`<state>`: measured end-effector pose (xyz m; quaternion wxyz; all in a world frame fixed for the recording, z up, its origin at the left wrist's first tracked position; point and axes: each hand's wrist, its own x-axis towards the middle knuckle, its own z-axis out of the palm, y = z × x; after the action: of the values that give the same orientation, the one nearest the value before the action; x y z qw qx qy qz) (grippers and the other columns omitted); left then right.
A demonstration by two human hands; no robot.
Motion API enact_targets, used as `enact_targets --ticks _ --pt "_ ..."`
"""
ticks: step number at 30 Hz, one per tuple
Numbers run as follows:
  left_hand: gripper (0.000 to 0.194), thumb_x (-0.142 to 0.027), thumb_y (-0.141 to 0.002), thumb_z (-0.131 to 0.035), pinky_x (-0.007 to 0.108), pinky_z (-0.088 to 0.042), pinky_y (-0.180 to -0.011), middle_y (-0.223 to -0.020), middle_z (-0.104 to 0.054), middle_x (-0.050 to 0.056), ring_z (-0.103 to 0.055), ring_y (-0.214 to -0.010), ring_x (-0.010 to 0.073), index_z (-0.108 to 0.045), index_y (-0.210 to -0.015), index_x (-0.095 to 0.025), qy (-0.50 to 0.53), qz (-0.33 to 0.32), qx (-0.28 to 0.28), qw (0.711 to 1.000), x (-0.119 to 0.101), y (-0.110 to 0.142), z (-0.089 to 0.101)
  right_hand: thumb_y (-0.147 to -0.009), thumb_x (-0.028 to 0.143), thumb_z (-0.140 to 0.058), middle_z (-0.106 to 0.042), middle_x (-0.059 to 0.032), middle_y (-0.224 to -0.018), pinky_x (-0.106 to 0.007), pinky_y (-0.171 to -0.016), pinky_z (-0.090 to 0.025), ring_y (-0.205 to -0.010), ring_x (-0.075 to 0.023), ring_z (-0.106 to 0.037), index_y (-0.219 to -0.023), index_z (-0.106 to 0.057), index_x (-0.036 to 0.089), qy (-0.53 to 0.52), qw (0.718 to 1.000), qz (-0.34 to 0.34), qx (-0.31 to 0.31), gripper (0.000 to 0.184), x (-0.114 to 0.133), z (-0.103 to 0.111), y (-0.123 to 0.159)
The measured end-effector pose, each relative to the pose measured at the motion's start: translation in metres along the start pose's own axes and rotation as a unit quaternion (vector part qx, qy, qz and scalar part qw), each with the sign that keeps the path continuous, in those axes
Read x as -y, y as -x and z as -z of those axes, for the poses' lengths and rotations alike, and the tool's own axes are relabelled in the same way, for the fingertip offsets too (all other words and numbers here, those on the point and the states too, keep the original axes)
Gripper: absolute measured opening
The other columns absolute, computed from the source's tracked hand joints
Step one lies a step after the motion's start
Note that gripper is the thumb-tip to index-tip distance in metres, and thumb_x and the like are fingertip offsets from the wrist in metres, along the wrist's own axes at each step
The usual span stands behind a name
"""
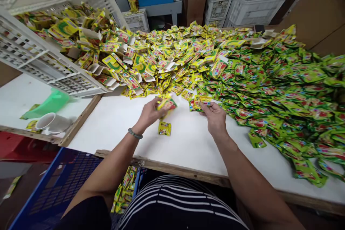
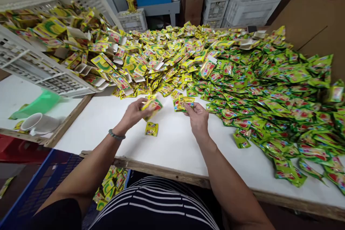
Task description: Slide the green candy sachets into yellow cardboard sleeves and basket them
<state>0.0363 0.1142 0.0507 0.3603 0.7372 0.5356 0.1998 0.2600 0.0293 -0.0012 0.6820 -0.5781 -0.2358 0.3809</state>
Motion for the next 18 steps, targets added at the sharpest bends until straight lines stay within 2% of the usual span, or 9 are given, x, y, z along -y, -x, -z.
enact_targets --ticks 2,4,8,11,15,18 --pt "0.054 -0.059 -0.069 -0.075 0.028 -0.047 -0.067 -0.086 -0.07 0.003 -0.063 -0.079 0.019 -0.062 -0.1 -0.018 0.128 -0.022 0.1 0.987 -0.012 -0.005 -0.017 -0.066 0.047 -0.079 -0.07 0.0015 -0.077 -0.028 -0.065 -0.058 -0.071 -0.0148 -0.065 -0.077 -0.067 0.021 0.019 0.998 0.056 -0.023 0.03 0.008 0.001 -0.004" --pt "0.055 -0.059 -0.064 -0.079 0.027 -0.048 -0.067 -0.085 -0.07 0.004 -0.063 -0.074 0.0164 -0.064 -0.094 -0.016 0.221 -0.015 0.142 0.965 -0.019 -0.01 -0.033 -0.067 0.048 -0.078 -0.064 0.0035 -0.066 -0.028 -0.062 -0.055 -0.063 -0.0134 -0.057 -0.072 -0.066 0.021 0.07 0.993 0.09 -0.017 0.03 0.014 0.002 -0.007" --pt "0.052 -0.053 -0.059 -0.086 0.023 -0.046 -0.063 -0.078 -0.068 0.002 -0.059 -0.066 0.0109 -0.064 -0.085 -0.014 0.328 0.022 0.124 0.936 -0.011 -0.017 -0.052 -0.066 0.057 -0.076 -0.058 0.0032 -0.058 -0.028 -0.053 -0.045 -0.056 -0.0127 -0.047 -0.068 -0.067 0.019 0.145 0.984 0.088 0.047 0.039 0.008 0.008 -0.013" --pt "0.052 -0.044 -0.054 -0.091 0.023 -0.046 -0.063 -0.08 -0.07 0.002 -0.061 -0.065 0.011 -0.066 -0.088 -0.013 0.369 0.058 0.153 0.915 0.0 -0.017 -0.06 -0.064 0.061 -0.077 -0.061 0.0004 -0.061 -0.028 -0.052 -0.042 -0.056 -0.0138 -0.048 -0.07 -0.069 0.019 0.15 0.985 0.049 0.074 0.043 -0.006 0.011 -0.015" --pt "0.062 -0.034 -0.05 -0.094 0.025 -0.05 -0.066 -0.084 -0.074 0.003 -0.067 -0.067 0.0134 -0.064 -0.1 -0.013 0.419 0.121 0.221 0.873 0.006 -0.015 -0.071 -0.065 0.056 -0.079 -0.067 -0.003 -0.075 -0.031 -0.061 -0.045 -0.066 -0.0167 -0.057 -0.073 -0.074 0.019 0.174 0.978 0.045 0.11 0.038 -0.019 0.014 -0.018" --pt "0.063 -0.034 -0.052 -0.094 0.024 -0.05 -0.062 -0.08 -0.074 0.003 -0.067 -0.063 0.0133 -0.062 -0.103 -0.014 0.447 0.137 0.223 0.855 0.007 -0.017 -0.074 -0.07 0.054 -0.077 -0.069 -0.0036 -0.083 -0.032 -0.069 -0.048 -0.074 -0.0182 -0.061 -0.078 -0.076 0.021 0.184 0.974 0.065 0.112 0.034 -0.019 0.02 -0.024"
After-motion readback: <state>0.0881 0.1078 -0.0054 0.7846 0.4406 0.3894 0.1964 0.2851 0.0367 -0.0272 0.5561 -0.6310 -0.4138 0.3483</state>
